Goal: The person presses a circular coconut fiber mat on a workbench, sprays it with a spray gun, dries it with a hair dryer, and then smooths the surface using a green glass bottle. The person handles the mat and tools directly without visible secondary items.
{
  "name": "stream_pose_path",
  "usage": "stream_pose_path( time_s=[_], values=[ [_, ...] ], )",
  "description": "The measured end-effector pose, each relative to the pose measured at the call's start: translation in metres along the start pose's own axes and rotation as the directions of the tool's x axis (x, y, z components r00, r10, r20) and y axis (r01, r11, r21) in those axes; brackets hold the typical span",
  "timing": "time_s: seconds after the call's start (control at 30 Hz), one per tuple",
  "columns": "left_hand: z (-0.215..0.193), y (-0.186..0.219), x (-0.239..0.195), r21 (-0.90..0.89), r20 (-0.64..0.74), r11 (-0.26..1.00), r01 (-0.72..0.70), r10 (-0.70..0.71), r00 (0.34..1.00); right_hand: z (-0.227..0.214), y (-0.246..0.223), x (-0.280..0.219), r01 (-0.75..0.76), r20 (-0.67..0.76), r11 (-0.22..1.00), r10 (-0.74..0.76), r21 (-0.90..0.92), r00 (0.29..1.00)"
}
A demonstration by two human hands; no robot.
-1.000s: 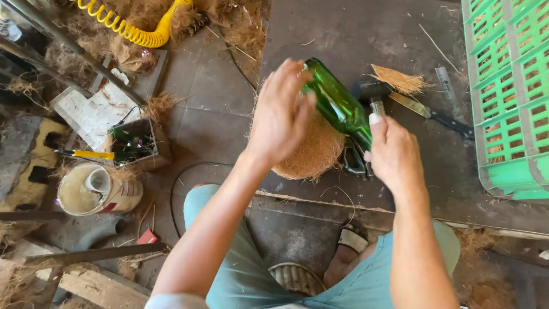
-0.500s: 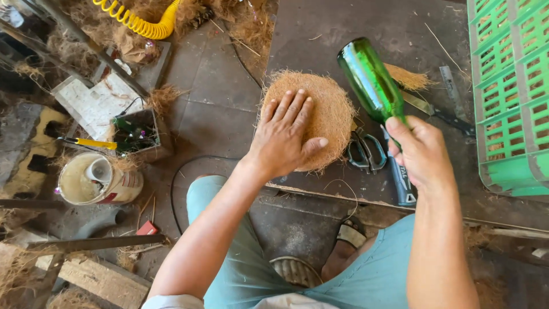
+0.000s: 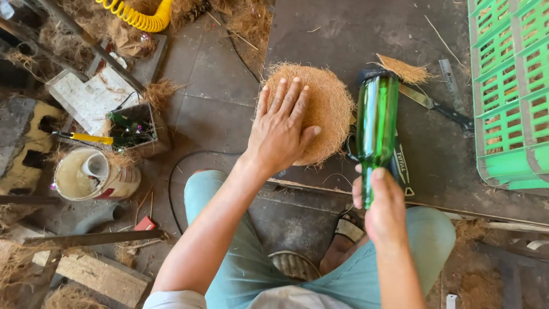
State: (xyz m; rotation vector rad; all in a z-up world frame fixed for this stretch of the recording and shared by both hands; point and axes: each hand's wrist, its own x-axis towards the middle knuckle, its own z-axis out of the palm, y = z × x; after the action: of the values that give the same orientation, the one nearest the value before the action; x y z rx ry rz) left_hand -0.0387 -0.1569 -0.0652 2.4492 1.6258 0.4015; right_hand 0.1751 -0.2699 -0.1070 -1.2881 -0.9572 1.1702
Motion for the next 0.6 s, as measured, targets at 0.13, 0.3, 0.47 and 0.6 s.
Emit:
stream_pose_path(
  time_s=[0.13,0.3,0.47,0.6],
  values=[
    [0.002,0.011,0.002,-0.049,-0.003,0.998,-0.047,0.047,0.999,0.016,0.016,-0.015,0.024,-0.069,0.998,-0.028,-0.058,0.997],
    [0.011,0.015,0.003,-0.009,0.071,0.997,-0.079,0.079,0.994,0.033,0.017,-0.019,-0.099,-0.097,0.986,0.112,0.132,0.989],
    [0.007,0.012,0.004,-0.080,0.048,0.994,-0.076,0.080,0.996,0.018,-0.003,-0.023,-0.168,-0.179,0.986,0.163,-0.012,0.970],
    [-0.017,0.010,-0.007,-0.543,-0.094,0.838,-0.047,-0.006,0.996,-0.034,0.009,-0.003,-0.022,-0.137,0.911,-0.038,-0.412,0.990]
  ],
)
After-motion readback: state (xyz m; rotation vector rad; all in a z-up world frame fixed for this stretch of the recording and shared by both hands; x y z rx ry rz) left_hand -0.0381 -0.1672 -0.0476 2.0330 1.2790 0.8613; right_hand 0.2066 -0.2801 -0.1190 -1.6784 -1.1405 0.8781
